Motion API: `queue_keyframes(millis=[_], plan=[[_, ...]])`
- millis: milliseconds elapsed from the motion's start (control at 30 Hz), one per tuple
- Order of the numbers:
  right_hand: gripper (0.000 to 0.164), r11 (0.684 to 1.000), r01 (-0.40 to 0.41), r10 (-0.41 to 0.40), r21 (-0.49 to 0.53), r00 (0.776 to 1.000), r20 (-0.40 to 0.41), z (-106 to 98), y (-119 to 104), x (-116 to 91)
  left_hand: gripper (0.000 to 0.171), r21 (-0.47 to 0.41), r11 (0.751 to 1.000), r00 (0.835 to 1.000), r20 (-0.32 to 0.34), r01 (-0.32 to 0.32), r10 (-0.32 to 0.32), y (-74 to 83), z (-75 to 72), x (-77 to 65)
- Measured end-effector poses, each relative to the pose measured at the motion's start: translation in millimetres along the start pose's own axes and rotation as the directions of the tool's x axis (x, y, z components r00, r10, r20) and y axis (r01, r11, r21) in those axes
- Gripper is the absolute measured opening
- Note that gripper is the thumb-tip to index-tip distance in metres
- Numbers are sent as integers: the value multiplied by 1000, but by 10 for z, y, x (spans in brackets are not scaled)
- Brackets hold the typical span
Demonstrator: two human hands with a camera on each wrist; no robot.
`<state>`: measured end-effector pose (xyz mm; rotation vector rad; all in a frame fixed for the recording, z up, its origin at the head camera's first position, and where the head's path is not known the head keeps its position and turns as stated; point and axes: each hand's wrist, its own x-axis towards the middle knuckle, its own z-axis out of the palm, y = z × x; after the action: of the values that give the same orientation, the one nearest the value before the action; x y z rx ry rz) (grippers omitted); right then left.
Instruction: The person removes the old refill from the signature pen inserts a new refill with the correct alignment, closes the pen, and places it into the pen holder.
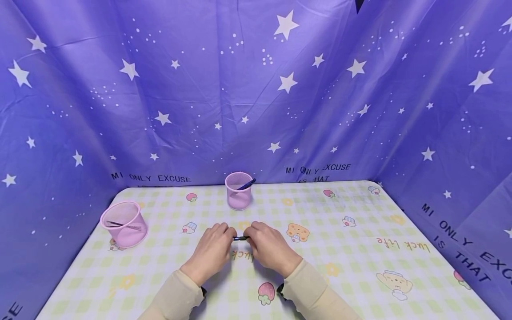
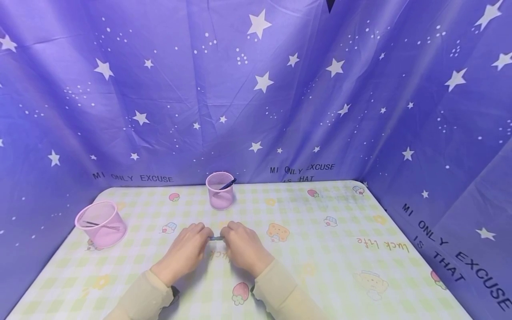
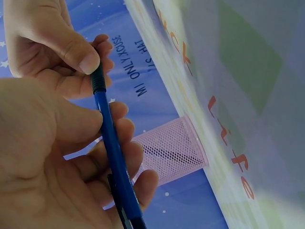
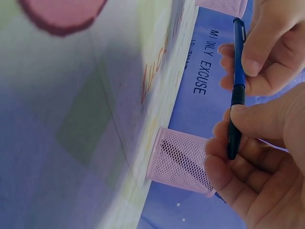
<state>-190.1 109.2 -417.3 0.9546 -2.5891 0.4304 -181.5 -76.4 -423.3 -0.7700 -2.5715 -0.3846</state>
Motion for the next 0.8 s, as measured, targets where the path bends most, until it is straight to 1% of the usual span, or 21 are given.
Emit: queue_keyframes(millis=[233,467,633,800], plan=[[10,1000,5,-5,-1,1000,-4,1,-5,-2,13,-27,999,1000,-10,17,-18,-2,8,-4],[9,1000,4,-4,10,1000,4,18,3,3,31,-57,998,1000,-26,-12,11,-17,-5,-1],[9,1000,5,-5,12,1000,11,16,-3,5,32,-73,997,999,-33,3,-5,-19,-12,0],[10,1000,6,-6,6,1000,4,8,-7,4,29,-62,998,999,-38,15,-18,-19,-16,2]])
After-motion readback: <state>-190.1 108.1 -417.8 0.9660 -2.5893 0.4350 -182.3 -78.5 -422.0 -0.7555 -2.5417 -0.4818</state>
